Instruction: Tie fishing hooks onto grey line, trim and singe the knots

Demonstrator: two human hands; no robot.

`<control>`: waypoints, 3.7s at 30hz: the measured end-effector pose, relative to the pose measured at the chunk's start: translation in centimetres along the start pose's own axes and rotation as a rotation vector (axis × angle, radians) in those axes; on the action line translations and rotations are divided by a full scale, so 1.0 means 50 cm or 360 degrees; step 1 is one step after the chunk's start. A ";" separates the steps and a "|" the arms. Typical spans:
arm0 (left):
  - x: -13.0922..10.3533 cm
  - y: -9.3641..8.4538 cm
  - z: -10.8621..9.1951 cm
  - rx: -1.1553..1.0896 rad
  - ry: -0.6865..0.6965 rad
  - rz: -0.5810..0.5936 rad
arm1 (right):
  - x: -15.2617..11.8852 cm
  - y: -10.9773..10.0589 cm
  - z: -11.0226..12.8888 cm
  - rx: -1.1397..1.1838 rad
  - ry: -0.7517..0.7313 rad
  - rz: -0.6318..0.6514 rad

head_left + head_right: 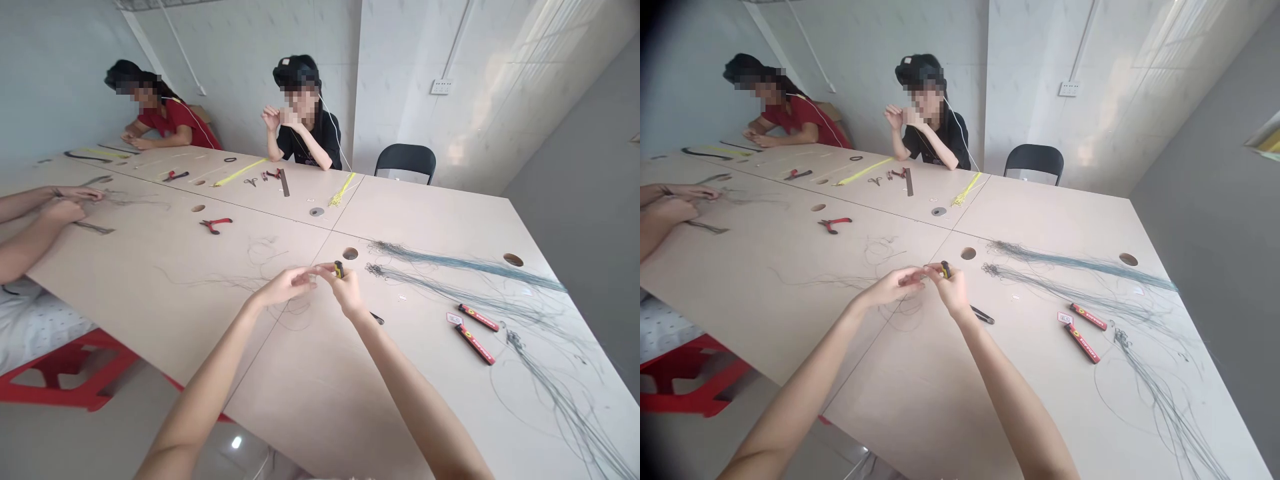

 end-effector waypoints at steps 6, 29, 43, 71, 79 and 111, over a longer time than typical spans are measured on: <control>0.001 0.000 0.038 0.0148 -0.0146 -0.0157 | -0.003 -0.061 0.016 0.0313 0.0066 -0.0182; -0.030 -0.051 0.081 0.0367 -0.0393 -0.0347 | -0.032 -0.185 0.004 -0.0213 0.0088 -0.0551; -0.057 -0.093 0.065 0.0415 -0.0347 -0.0515 | -0.032 -0.196 0.011 -0.0167 0.0294 -0.0173; -0.022 -0.014 -0.109 -0.0031 0.0110 -0.0509 | -0.047 -0.054 0.002 -0.0003 0.0381 0.0376; -0.017 -0.029 -0.090 -0.0104 -0.0029 -0.0462 | -0.043 -0.052 -0.004 -0.0065 0.0330 0.0412; -0.004 -0.002 -0.085 0.0039 -0.0040 -0.0178 | -0.045 -0.071 0.032 -0.0462 0.0026 0.0203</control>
Point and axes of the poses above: each hand's wrist, its own x-axis towards the middle knuckle, its own y-axis out of the palm, z = x × y, the point moved 10 cm from there along x, towards the middle knuckle, and after that the axes turned 15 degrees about z, right-handed, at the moved point
